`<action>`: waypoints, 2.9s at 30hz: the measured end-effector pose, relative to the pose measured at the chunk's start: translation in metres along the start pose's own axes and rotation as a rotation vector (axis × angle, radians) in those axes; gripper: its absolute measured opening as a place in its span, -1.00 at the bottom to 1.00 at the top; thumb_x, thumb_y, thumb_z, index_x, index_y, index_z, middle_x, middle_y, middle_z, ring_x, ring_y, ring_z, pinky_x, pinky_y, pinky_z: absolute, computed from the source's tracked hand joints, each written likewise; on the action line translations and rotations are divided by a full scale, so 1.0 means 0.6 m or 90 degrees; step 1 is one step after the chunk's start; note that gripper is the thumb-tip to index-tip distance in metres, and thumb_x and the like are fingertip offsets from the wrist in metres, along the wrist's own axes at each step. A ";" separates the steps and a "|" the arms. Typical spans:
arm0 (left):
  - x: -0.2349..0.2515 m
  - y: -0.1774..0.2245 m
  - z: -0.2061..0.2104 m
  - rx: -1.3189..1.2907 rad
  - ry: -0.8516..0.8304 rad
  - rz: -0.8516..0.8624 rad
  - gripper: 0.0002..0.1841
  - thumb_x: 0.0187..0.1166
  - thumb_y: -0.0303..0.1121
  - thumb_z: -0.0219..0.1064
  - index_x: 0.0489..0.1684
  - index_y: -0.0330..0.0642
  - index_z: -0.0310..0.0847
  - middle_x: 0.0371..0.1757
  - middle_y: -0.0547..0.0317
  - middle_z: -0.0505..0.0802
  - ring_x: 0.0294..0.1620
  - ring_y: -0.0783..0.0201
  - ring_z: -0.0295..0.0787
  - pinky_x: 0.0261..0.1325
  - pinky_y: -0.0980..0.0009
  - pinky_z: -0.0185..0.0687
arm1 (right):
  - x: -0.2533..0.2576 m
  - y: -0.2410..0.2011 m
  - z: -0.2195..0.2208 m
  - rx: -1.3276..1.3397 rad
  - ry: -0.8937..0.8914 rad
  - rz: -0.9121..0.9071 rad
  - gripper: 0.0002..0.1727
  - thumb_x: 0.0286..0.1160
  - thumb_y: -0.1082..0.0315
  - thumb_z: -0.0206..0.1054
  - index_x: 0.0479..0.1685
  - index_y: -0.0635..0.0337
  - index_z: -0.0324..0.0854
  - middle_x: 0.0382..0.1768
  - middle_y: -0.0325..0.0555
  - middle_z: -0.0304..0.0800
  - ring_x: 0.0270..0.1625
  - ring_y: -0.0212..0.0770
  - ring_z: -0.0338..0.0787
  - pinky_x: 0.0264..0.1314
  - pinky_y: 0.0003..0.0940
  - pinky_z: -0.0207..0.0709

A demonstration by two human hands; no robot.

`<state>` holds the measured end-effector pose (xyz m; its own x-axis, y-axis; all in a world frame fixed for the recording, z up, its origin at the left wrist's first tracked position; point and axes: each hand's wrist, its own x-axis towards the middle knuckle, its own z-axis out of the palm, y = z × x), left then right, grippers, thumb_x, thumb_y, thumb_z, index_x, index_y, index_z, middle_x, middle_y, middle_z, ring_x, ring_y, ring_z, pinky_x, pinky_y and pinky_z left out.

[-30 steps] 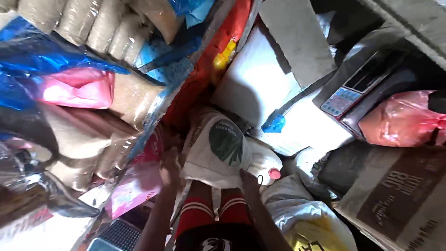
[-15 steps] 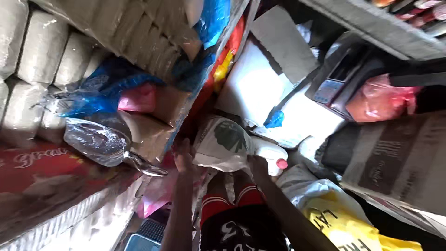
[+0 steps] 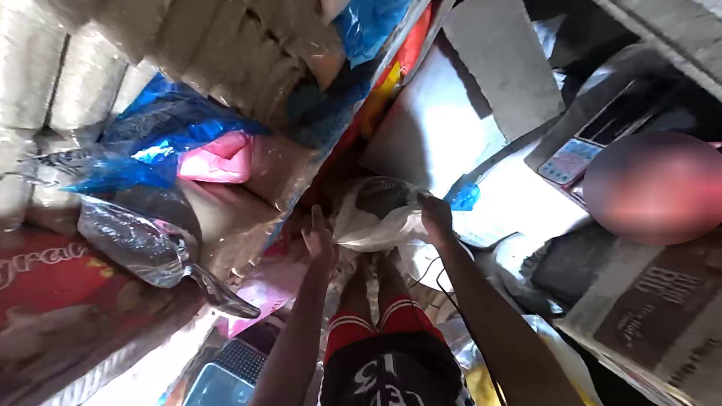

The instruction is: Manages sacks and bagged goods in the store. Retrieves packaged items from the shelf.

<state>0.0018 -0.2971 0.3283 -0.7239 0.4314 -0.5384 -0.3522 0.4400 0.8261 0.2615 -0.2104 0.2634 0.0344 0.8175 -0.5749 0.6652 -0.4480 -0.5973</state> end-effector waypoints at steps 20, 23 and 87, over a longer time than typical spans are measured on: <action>-0.087 -0.231 -0.091 0.025 -0.181 -0.034 -0.55 0.86 -0.23 -0.16 -0.19 -0.34 0.61 -0.30 -0.03 0.89 -0.25 0.10 0.86 0.02 0.13 0.82 | -0.177 0.161 0.022 0.081 -0.117 0.218 -0.59 0.59 0.02 0.39 -0.16 0.27 0.78 -0.27 0.06 0.81 -0.15 -0.02 0.78 -0.01 0.14 0.66; -0.060 -0.234 -0.103 -0.158 -0.068 -0.163 -0.48 0.91 -0.14 -0.21 -0.54 -0.08 0.46 -0.72 0.33 0.56 -0.71 0.39 0.49 -0.55 0.43 0.55 | -0.208 0.166 0.052 0.101 -0.121 0.252 -0.70 0.55 0.16 0.43 -0.17 0.28 0.79 -0.21 0.11 0.82 -0.08 0.05 0.79 0.06 0.22 0.65; -0.511 -0.210 -0.609 0.272 -0.138 0.131 -0.72 0.74 -0.19 0.26 0.10 -0.11 0.84 -0.09 0.18 0.94 -0.09 0.31 0.88 0.16 0.15 0.81 | -0.377 -0.410 -0.008 -0.140 0.017 -0.641 -0.50 0.62 0.23 0.39 0.55 -0.05 0.60 0.35 0.06 0.76 0.32 0.11 0.78 0.32 0.25 0.66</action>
<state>0.0514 -0.7723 0.4502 -0.5971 0.6761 -0.4317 0.0906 0.5916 0.8011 0.0938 -0.2838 0.5429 -0.5992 0.7863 0.1506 0.5160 0.5232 -0.6782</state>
